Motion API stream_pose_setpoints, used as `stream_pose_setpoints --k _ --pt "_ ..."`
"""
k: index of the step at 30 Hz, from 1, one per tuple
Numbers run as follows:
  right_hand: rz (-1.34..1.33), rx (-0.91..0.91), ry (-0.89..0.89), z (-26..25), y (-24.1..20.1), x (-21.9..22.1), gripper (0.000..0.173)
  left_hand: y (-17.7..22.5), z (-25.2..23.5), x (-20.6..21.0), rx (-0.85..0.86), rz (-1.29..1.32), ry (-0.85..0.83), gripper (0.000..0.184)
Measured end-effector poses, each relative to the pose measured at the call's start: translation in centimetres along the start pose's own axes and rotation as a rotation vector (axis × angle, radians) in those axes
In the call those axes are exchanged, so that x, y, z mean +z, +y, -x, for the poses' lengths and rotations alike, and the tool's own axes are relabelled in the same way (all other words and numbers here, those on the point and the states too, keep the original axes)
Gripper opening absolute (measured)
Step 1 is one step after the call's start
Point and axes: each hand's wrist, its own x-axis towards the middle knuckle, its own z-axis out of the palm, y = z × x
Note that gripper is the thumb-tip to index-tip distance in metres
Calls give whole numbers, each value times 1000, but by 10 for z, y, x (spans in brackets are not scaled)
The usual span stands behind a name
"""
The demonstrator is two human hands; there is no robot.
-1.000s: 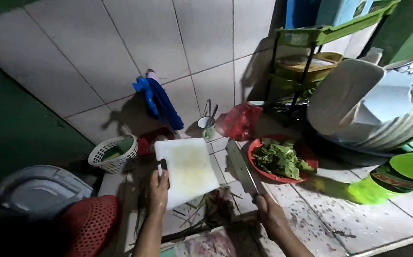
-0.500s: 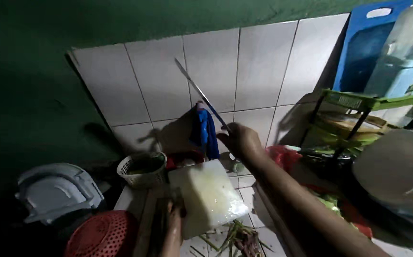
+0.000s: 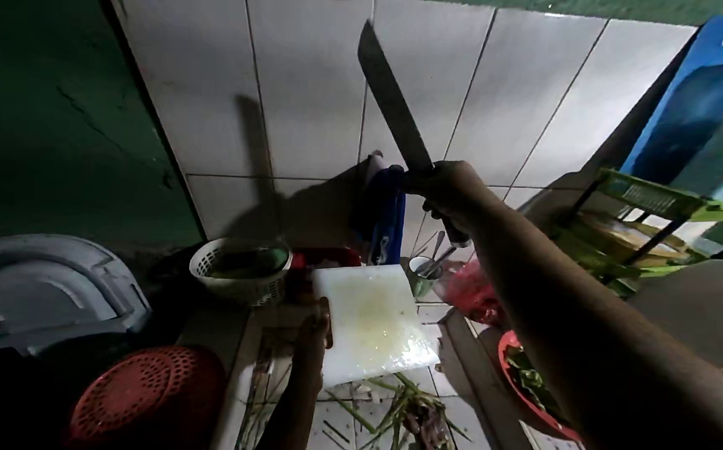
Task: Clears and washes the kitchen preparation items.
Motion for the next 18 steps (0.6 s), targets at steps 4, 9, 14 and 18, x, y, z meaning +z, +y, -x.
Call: stream_pose_setpoints --k 4,9,14,18 --pt "54 -75 68 9 18 1 38 -11 -10 -1 9 -5 3 32" --pt "37 -175 149 20 20 3 31 -24 -24 -13 54 -56 9 41" --pt "14 -152 182 24 5 3 23 -28 -33 -25 47 -24 39 39" --pt "14 -118 189 28 1 5 17 -28 -36 -27 46 33 67 37"
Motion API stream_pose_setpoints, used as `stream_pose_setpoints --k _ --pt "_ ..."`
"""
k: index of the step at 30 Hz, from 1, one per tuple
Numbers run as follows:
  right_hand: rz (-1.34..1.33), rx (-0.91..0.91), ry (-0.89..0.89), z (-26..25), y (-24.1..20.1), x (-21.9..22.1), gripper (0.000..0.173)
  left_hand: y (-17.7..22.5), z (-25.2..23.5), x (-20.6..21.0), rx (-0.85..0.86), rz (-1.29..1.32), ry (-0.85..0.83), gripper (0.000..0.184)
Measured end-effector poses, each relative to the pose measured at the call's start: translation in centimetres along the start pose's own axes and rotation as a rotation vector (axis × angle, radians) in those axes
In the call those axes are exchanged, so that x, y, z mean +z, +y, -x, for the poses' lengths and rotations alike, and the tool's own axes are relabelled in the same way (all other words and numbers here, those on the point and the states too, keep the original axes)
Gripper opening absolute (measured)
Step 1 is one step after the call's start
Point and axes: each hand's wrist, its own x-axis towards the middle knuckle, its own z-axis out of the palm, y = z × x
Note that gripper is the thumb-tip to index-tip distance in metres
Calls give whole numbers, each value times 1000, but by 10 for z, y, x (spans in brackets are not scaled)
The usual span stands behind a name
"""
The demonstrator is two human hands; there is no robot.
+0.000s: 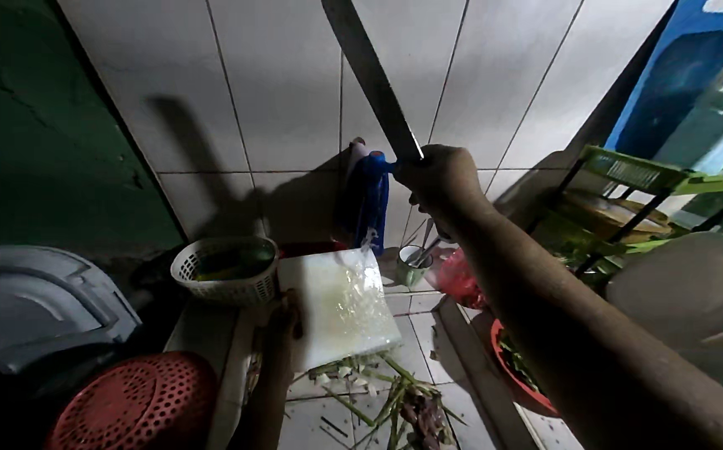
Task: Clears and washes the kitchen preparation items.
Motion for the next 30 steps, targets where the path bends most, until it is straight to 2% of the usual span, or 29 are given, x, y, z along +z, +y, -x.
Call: stream_pose_setpoints --k 6,10,13,16,18,20,23,25,27,30 --pt "-77 15 24 12 -9 16 13 0 12 29 39 24 -52 32" --pt "-59 -2 -18 18 -20 25 18 -12 15 52 37 231 -179 34" --pt "-115 15 -59 24 -12 21 22 -15 17 55 54 201 -214 33" --pt "-169 63 -26 55 18 8 27 -12 19 49 65 141 -205 31" --pt "-105 97 33 82 51 1 25 -4 26 41 25 147 -180 27" --pt "-13 109 65 112 89 2 25 3 38 31 -18 216 -164 40" --pt "-77 248 -49 146 144 5 32 4 50 35 116 296 -238 41" --pt "-266 288 -81 158 157 3 36 0 58 40 178 341 -267 37" --pt "-408 309 -93 163 159 -6 32 -3 68 42 190 389 -279 36" --pt "-482 269 -126 164 157 -31 24 3 82 41 237 333 -312 48"
